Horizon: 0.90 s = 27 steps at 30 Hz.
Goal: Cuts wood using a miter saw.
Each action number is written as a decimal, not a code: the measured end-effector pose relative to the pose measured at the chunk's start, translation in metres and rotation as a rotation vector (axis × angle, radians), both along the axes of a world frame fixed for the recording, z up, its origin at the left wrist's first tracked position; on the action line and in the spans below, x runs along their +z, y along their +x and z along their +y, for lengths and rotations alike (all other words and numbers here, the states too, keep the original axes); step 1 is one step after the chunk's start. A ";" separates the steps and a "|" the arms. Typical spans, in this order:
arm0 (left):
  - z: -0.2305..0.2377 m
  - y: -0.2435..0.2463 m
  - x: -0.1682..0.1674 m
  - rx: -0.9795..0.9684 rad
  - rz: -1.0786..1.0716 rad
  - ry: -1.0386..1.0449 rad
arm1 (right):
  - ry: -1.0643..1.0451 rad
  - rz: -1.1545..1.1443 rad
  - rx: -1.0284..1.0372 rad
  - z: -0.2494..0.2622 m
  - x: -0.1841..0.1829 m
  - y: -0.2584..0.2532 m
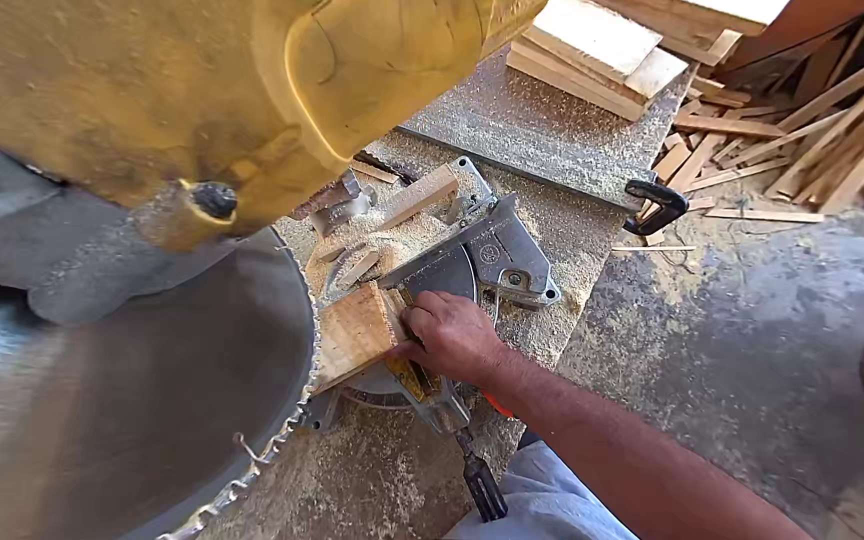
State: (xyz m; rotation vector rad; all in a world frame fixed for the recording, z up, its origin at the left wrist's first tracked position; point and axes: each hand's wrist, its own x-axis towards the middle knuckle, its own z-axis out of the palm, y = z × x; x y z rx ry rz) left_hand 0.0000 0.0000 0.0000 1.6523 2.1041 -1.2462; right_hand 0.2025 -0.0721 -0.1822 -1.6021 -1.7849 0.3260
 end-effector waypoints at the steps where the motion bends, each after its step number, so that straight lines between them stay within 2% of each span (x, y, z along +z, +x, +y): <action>1: 0.002 -0.016 -0.005 -0.007 -0.164 0.043 | -0.001 -0.015 0.000 0.000 -0.001 0.000; 3: 0.011 -0.069 -0.021 -0.098 -0.468 0.071 | -0.008 -0.029 0.001 -0.001 -0.001 -0.002; 5: 0.034 -0.125 -0.040 -0.303 -0.579 -0.015 | -0.026 -0.031 -0.006 -0.001 0.000 -0.003; 6: 0.042 -0.137 -0.045 -0.345 -0.564 -0.049 | -0.036 -0.029 -0.009 -0.001 0.001 -0.003; 9: 0.053 -0.169 -0.074 -0.499 -0.401 0.027 | -0.032 -0.009 -0.010 -0.002 0.000 -0.003; 13: 0.052 -0.157 -0.073 -0.492 -0.468 0.160 | 0.043 -0.052 -0.003 -0.001 -0.005 -0.003; 17: 0.049 -0.144 -0.075 -0.513 -0.500 0.193 | 0.032 -0.084 0.019 -0.001 -0.004 -0.004; 22: 0.054 -0.137 -0.076 -0.480 -0.446 0.139 | 0.027 -0.014 0.010 -0.002 -0.004 -0.002; 27: 0.058 -0.141 -0.078 -0.476 -0.367 0.100 | -0.043 0.075 -0.125 -0.004 0.006 -0.014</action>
